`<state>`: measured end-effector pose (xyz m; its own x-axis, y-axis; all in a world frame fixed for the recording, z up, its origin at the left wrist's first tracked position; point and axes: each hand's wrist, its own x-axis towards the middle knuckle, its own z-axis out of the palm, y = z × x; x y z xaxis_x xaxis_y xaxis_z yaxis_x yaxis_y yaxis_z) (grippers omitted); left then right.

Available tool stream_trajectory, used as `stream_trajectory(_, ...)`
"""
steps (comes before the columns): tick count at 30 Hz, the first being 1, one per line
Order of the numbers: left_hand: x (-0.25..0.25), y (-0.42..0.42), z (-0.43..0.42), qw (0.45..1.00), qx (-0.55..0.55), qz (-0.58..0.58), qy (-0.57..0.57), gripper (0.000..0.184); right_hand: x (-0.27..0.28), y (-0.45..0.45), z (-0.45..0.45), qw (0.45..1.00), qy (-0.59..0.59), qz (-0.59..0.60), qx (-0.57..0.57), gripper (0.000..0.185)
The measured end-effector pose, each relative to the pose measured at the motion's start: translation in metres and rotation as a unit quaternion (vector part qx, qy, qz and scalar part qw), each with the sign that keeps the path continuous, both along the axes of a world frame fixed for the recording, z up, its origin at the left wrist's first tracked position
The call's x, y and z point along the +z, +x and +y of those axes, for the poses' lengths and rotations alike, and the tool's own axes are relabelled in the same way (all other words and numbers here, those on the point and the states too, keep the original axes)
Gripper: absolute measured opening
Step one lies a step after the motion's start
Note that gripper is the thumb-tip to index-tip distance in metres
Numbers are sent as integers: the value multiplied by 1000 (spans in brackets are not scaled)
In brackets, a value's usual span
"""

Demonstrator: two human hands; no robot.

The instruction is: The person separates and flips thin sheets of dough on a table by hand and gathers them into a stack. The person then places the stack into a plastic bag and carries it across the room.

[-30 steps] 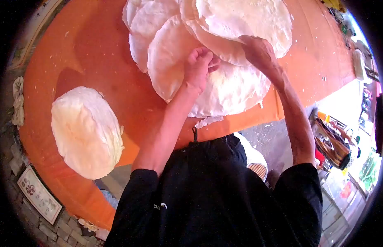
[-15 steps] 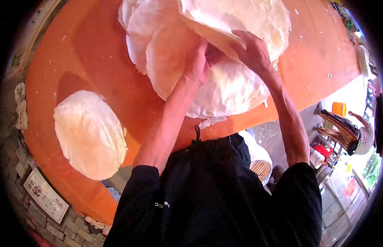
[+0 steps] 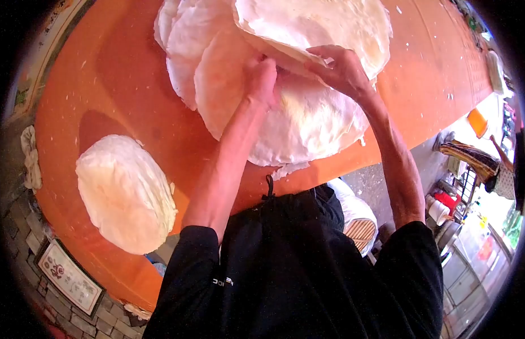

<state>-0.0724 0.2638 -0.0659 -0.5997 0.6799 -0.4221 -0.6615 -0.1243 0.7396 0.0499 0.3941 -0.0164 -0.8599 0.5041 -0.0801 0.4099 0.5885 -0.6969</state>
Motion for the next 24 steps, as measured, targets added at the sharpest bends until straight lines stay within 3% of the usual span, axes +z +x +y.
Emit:
stream_trajectory(3, -9, -4, 5, 999, -18, 0, -48, 21, -6, -8, -9, 997, 67, 50, 1, 39)
stream_trajectory(4, -12, -4, 6, 999, -20, 0, -48, 21, -8, -12, -21, 986, 152, 66, -6, 40)
stream_trajectory(6, -10, -3, 12, 994, 18, -100, -38, 14, -2, -24, -41, 962, 264, 56, -50, 44)
stream_trajectory(11, -10, -2, 15, 987, -44, -154, -4, 20, 7, -23, -44, 965, 250, 18, -76, 36)
stream_trajectory(13, 26, 11, -12, 988, -107, -107, 22, 18, 43, -11, -55, 976, 204, 52, -60, 30)
stream_trajectory(15, 66, 37, -42, 981, -77, -147, 101, 27, 67, 10, -70, 982, 170, 69, -45, 20)
stream_trajectory(17, 71, 59, -71, 980, -88, -164, 64, 34, 72, 32, -81, 990, 126, 56, -14, 17)
stream_trajectory(19, 48, 79, -99, 983, -75, -163, 38, 34, 68, 41, -69, 990, 120, -69, 24, 15)
stream_trajectory(20, 37, 86, -114, 980, -80, -181, 24, 34, 66, 44, -50, 978, 170, -117, 40, 17)
stream_trajectory(21, 34, 90, -126, 977, -85, -197, 10, 35, 84, 41, -37, 978, 143, -148, -22, 23)
stream_trajectory(22, 47, 90, -131, 977, -75, -198, 13, 34, 99, 40, -22, 978, 148, -133, -56, 22)
stream_trajectory(24, 23, 94, -153, 976, -63, -207, -20, 35, 130, 36, 11, 981, 180, 29, -69, 20)
